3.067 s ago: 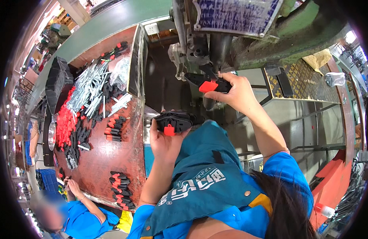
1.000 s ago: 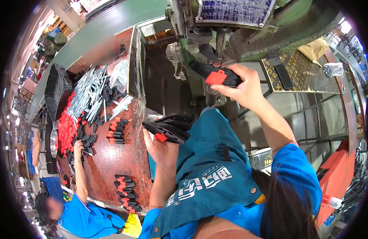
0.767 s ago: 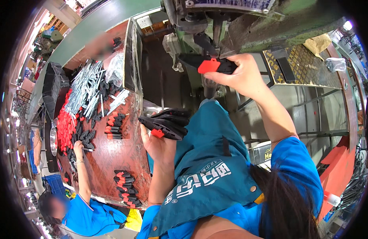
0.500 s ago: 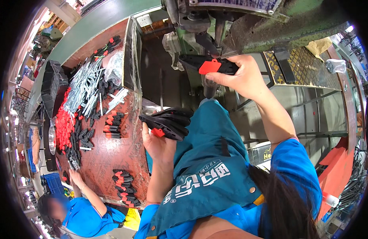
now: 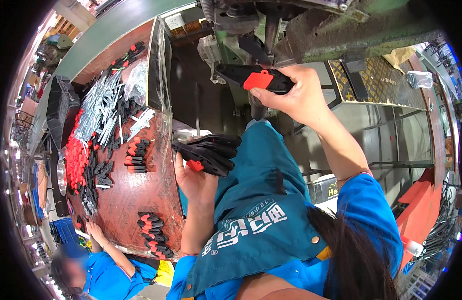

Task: The person repeatedly picks up black and red plastic knife handles from a table, inserts a metal blade into each handle, and places the assembled knives back on the table. The process is repeated continuously throughout the clip.

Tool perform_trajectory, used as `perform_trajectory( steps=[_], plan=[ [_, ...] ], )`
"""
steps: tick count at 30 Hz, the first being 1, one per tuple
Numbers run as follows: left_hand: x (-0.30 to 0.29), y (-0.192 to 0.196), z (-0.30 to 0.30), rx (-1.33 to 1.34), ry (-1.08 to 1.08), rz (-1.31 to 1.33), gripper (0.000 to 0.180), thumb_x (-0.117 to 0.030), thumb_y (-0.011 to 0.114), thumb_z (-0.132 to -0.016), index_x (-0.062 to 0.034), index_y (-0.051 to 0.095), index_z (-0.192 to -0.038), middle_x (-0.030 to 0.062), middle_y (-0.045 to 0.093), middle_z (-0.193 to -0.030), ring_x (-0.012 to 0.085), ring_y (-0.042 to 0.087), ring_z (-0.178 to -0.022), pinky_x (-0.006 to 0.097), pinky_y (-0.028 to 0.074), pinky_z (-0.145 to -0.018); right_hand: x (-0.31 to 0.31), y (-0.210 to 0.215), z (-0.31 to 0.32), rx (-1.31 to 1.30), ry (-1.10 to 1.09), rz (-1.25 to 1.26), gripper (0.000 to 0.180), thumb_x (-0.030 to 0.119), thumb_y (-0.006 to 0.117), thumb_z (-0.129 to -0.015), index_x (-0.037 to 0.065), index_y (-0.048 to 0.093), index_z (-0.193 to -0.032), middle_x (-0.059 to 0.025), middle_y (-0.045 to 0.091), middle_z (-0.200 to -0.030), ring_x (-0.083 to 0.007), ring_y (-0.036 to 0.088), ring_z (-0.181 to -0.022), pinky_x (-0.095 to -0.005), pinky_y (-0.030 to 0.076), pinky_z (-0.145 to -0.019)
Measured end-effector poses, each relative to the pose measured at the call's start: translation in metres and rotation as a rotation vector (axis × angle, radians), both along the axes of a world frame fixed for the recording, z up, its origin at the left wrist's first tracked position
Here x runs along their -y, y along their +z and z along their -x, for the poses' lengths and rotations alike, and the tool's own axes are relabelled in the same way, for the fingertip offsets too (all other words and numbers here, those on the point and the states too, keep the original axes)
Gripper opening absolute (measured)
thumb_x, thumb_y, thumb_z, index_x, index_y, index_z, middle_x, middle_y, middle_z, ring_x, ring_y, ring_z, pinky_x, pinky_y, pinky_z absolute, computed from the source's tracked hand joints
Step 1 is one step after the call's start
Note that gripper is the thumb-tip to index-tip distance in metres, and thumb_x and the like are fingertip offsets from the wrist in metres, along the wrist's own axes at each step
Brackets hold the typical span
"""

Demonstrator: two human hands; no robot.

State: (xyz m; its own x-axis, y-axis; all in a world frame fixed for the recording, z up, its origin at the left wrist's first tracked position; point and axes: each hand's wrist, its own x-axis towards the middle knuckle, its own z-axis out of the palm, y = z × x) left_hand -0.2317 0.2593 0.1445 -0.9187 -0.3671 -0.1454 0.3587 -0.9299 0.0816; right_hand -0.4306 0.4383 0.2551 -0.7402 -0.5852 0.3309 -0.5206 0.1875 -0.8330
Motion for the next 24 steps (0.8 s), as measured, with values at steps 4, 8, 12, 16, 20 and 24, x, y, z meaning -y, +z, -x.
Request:
perform_trajectory(
  steps=[4,8,12,16,20,24],
  plan=[
    [0.001,0.000,0.002,-0.045,-0.010,-0.009,0.043,-0.032,0.046,-0.101,0.0015,0.053,-0.125,0.0167,0.057,-0.126,0.0283,0.051,-0.122,0.044,0.035,-0.111,0.004,-0.020,0.000,-0.025,0.023,0.068,0.040,0.011,0.081,-0.072,-0.003,0.066,-0.107,-0.0085,0.069,-0.089,-0.0084,0.061,-0.081,-0.0249,0.050,-0.075],
    [0.001,0.001,0.001,0.009,0.009,0.020,0.043,-0.032,0.046,-0.101,0.0019,0.053,-0.126,0.0168,0.056,-0.127,0.0288,0.051,-0.122,0.044,0.037,-0.110,-0.002,-0.011,0.006,0.049,0.108,-0.044,0.046,0.013,0.081,-0.074,0.001,0.065,-0.115,-0.0073,0.068,-0.095,-0.0101,0.061,-0.085,-0.0261,0.049,-0.081],
    [-0.006,0.002,-0.001,-0.006,-0.024,-0.008,0.042,-0.030,0.047,-0.100,0.0022,0.053,-0.126,0.0173,0.056,-0.127,0.0300,0.051,-0.122,0.045,0.038,-0.109,-0.006,-0.019,0.015,-0.095,0.145,-0.003,0.052,0.024,0.084,-0.073,-0.001,0.063,-0.114,-0.0095,0.070,-0.086,-0.0135,0.067,-0.076,-0.0286,0.052,-0.072],
    [-0.003,0.006,-0.003,-0.022,-0.030,-0.014,0.040,-0.028,0.047,-0.100,0.0026,0.054,-0.124,0.0183,0.056,-0.126,0.0304,0.052,-0.121,0.045,0.039,-0.108,-0.007,-0.015,0.009,0.034,0.080,-0.062,0.053,0.026,0.085,-0.071,-0.001,0.064,-0.111,-0.0091,0.069,-0.087,-0.0141,0.065,-0.079,-0.0287,0.051,-0.074],
    [0.003,0.009,-0.004,-0.010,-0.010,0.008,0.039,-0.027,0.046,-0.100,0.0026,0.054,-0.123,0.0182,0.059,-0.123,0.0300,0.055,-0.118,0.045,0.041,-0.107,-0.007,-0.014,0.008,0.069,0.041,-0.114,0.044,0.018,0.086,-0.070,-0.001,0.066,-0.104,-0.0068,0.066,-0.089,-0.0096,0.059,-0.083,-0.0267,0.048,-0.077],
    [0.005,0.010,-0.004,0.021,-0.031,0.017,0.037,-0.027,0.047,-0.100,0.0018,0.056,-0.121,0.0171,0.061,-0.121,0.0291,0.058,-0.114,0.043,0.043,-0.105,-0.006,-0.016,0.010,-0.015,0.001,-0.091,0.042,0.019,0.086,-0.069,-0.001,0.067,-0.101,-0.0059,0.066,-0.085,-0.0082,0.057,-0.080,-0.0267,0.048,-0.074]
  ],
)
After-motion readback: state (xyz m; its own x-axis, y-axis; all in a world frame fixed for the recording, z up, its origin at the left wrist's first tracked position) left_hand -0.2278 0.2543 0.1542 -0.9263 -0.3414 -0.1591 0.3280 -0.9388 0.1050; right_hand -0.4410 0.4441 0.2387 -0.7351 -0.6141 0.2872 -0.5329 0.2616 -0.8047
